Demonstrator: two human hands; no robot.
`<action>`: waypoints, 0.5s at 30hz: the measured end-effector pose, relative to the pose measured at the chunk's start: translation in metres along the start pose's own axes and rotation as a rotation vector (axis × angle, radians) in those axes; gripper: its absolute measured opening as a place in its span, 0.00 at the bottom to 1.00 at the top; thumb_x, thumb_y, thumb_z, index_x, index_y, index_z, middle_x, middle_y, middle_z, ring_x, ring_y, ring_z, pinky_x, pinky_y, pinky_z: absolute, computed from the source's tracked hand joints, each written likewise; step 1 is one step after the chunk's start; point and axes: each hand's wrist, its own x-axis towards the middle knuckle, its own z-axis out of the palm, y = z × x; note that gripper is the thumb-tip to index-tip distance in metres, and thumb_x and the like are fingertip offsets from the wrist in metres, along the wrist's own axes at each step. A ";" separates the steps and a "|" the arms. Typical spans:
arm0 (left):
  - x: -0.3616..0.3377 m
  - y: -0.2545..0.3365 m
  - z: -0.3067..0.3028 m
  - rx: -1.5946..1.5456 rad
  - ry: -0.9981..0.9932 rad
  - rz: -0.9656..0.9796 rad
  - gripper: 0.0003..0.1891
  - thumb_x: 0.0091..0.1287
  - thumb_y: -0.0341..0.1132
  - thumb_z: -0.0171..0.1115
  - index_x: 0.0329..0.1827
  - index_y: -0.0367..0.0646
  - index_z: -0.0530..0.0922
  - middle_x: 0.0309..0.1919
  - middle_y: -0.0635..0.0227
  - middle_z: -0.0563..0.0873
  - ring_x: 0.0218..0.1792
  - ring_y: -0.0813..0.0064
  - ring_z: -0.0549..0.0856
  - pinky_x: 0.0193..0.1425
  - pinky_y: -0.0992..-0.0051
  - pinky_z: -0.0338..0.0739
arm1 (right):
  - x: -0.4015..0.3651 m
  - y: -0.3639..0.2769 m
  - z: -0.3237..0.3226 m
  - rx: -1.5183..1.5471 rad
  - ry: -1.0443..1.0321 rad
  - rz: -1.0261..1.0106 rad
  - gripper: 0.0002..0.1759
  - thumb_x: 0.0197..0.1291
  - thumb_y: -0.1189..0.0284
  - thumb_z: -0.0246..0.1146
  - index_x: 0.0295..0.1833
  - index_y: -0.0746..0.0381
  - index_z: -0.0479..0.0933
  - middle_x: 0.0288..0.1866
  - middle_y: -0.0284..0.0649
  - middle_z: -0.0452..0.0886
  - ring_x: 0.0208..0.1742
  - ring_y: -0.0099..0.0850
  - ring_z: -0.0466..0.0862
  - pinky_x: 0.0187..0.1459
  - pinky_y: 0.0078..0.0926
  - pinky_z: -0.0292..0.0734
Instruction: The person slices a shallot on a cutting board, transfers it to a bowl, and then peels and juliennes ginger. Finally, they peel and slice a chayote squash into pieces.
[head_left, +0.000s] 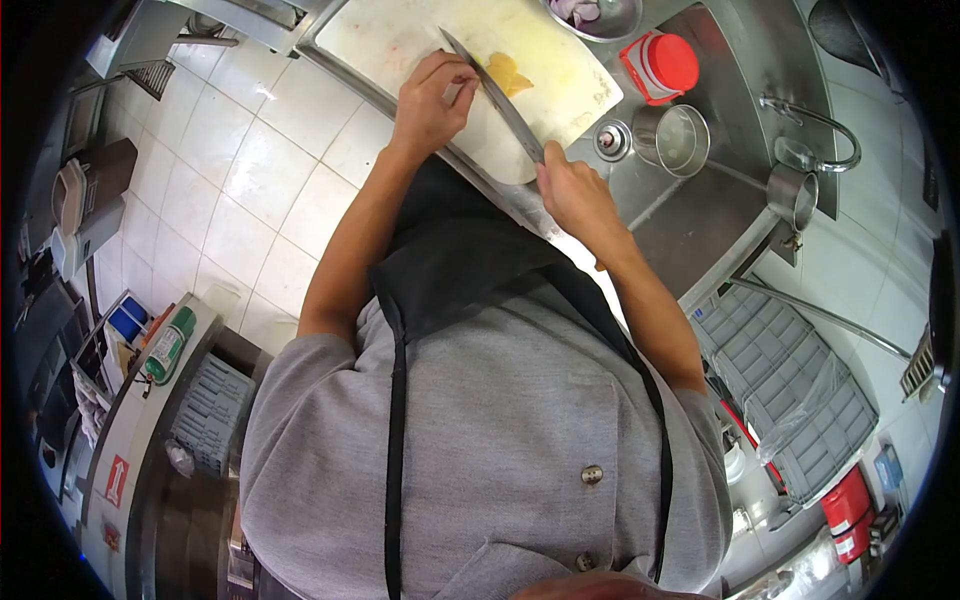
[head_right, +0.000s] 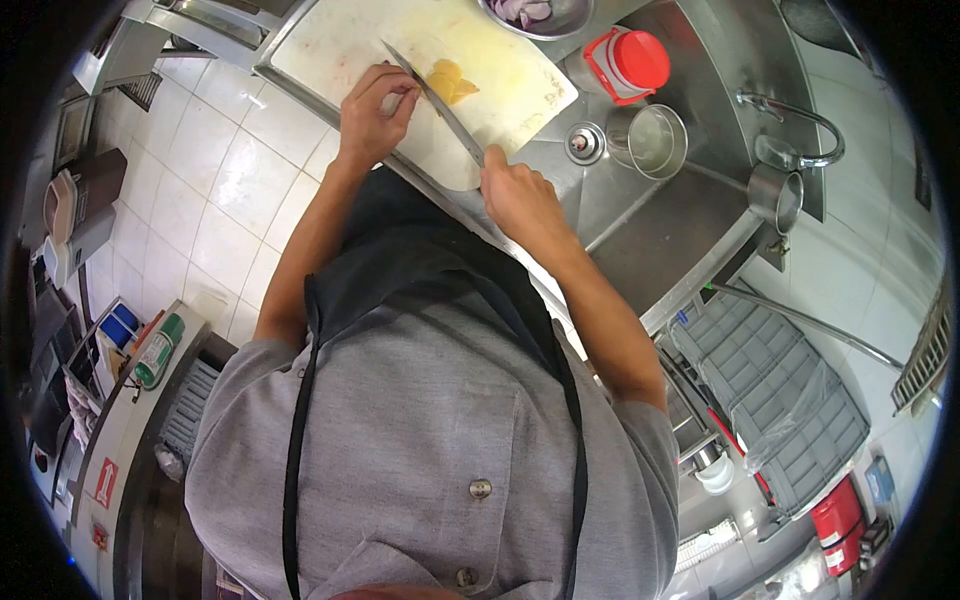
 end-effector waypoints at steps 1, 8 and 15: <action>-0.001 0.000 0.000 0.001 -0.001 0.000 0.07 0.59 0.21 0.71 0.39 0.36 0.84 0.41 0.60 0.86 0.35 0.69 0.89 0.42 0.75 0.84 | 0.001 0.000 0.001 0.009 0.010 -0.002 0.12 0.73 0.66 0.54 0.46 0.65 0.66 0.27 0.62 0.80 0.33 0.65 0.81 0.38 0.62 0.74; -0.003 -0.001 0.002 0.065 0.011 0.040 0.07 0.59 0.21 0.70 0.38 0.37 0.84 0.41 0.61 0.86 0.34 0.68 0.89 0.45 0.73 0.84 | 0.015 -0.006 0.007 -0.004 -0.016 0.027 0.11 0.71 0.67 0.54 0.45 0.66 0.68 0.31 0.61 0.82 0.35 0.63 0.84 0.40 0.62 0.77; -0.002 0.001 0.012 0.098 0.029 0.016 0.07 0.59 0.22 0.70 0.39 0.39 0.83 0.40 0.61 0.84 0.34 0.66 0.88 0.45 0.72 0.85 | 0.000 0.015 0.007 0.092 0.005 0.036 0.12 0.71 0.65 0.56 0.48 0.63 0.69 0.32 0.60 0.82 0.36 0.63 0.83 0.39 0.60 0.76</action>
